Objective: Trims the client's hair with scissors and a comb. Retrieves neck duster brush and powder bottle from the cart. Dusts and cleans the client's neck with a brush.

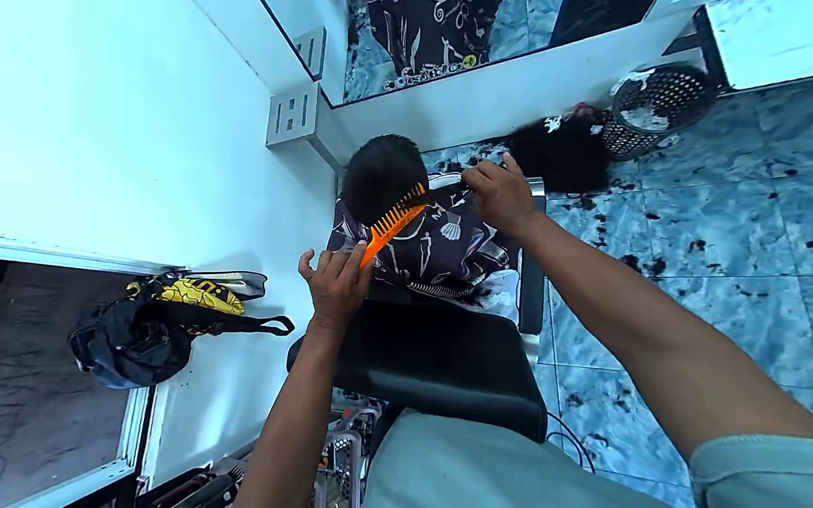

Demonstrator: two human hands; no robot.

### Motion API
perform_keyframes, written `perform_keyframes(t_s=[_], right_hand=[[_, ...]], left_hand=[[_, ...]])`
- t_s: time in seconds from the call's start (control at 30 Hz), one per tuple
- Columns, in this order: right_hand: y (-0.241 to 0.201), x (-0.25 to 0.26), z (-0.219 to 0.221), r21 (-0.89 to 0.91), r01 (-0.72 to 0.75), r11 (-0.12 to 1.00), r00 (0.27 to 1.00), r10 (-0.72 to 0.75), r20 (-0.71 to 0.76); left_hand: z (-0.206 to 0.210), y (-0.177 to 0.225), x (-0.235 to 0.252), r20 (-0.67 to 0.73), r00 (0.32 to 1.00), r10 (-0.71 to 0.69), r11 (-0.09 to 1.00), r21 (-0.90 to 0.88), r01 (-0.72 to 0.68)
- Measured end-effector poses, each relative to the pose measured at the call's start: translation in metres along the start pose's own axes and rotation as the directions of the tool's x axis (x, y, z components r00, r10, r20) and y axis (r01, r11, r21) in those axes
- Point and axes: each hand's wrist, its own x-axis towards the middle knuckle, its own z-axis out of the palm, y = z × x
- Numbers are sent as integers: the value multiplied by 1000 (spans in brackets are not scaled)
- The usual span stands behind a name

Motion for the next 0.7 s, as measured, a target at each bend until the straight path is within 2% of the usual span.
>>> perform_keyframes(t_s=[0.4, 0.47, 0.53, 0.6, 0.7], right_hand=[[-4, -1, 0, -9, -4, 1000, 1000, 4, -22], [-7, -2, 0, 30, -49, 998, 998, 50, -28], [-8, -5, 0, 71, -119, 990, 992, 122, -36], [-5, -9, 3, 69, -117, 991, 993, 118, -20], [-1, -13, 7, 39, 3, 999, 1000, -4, 24]], left_hand=[[-4, 2, 3, -11, 1000, 6, 1000, 7, -6], [-5, 1, 0, 49, 998, 27, 1000, -6, -27], [-5, -1, -6, 203, 975, 87, 996, -38, -81], [-3, -4, -10, 290, 950, 117, 993, -48, -108], [-3, -5, -6, 211, 974, 83, 997, -16, -81]])
